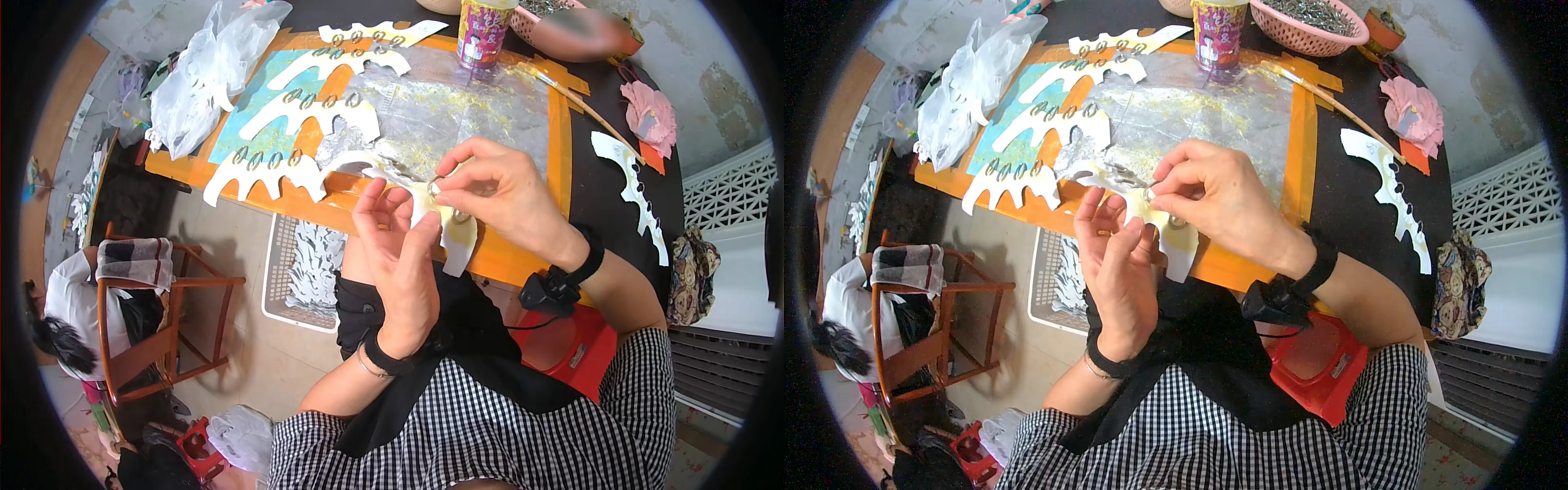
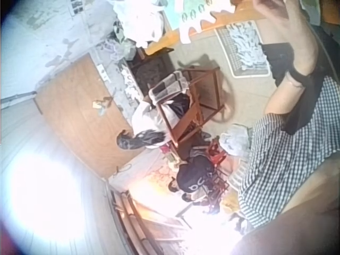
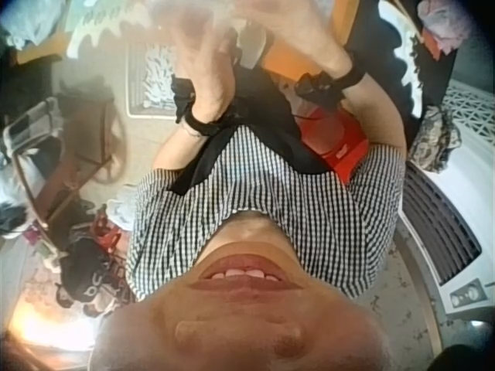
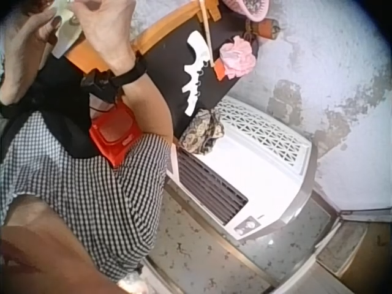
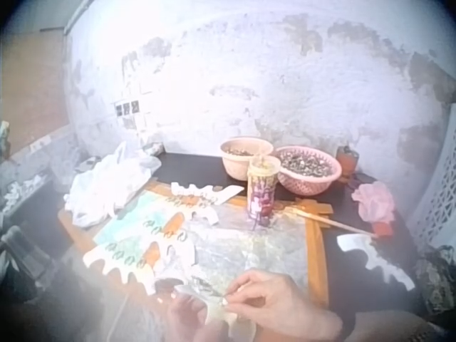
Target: The user is attaching metal rings or eyelets to white leather shoe upper components using glue or manual pressure.
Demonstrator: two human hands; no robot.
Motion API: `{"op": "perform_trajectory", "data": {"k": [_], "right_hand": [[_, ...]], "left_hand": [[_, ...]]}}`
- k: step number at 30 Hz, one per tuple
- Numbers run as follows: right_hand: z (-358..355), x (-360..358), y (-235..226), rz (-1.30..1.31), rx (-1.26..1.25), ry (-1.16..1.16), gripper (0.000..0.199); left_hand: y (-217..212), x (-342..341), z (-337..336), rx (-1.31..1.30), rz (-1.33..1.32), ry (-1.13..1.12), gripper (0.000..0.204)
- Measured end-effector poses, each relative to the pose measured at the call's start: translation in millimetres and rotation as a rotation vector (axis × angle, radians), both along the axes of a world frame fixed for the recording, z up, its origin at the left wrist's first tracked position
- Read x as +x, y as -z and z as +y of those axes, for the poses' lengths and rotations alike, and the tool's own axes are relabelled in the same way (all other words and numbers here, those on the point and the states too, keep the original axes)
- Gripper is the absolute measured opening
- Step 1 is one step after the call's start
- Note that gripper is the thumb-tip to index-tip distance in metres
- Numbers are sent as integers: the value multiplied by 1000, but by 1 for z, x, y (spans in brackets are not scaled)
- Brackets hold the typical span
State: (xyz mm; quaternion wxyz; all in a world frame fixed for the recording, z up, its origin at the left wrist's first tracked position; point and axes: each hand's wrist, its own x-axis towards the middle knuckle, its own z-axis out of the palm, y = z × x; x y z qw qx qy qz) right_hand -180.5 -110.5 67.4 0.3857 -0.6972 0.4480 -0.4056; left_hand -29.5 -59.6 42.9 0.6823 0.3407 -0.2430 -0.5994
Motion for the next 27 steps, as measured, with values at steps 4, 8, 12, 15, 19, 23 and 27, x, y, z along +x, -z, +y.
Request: {"op": "perform_trajectory", "data": {"k": [4,8,12,15,19,23,27], "right_hand": [[-7,-11,5,-15,40,-61,8],[-14,-22,-4,63,164,-173,8],[-17,-22,-9,359,34,-259,9],[-19,-24,-6,441,-53,-261,8],[-15,-27,3,415,-142,-247,7],[-13,-23,1,393,-124,-231,6],[-8,-21,-2,390,-200,-204,10]], "left_hand": [[2,5,4,-6,9,88,60],[-3,44,10,105,-282,291,47],[-13,73,13,-279,-627,-47,48],[-37,68,-28,-721,-1428,128,69],[-11,43,-48,-595,-1267,421,75],[1,40,-51,-528,-1281,447,72],[-2,42,-52,-511,-1365,434,66]]}}
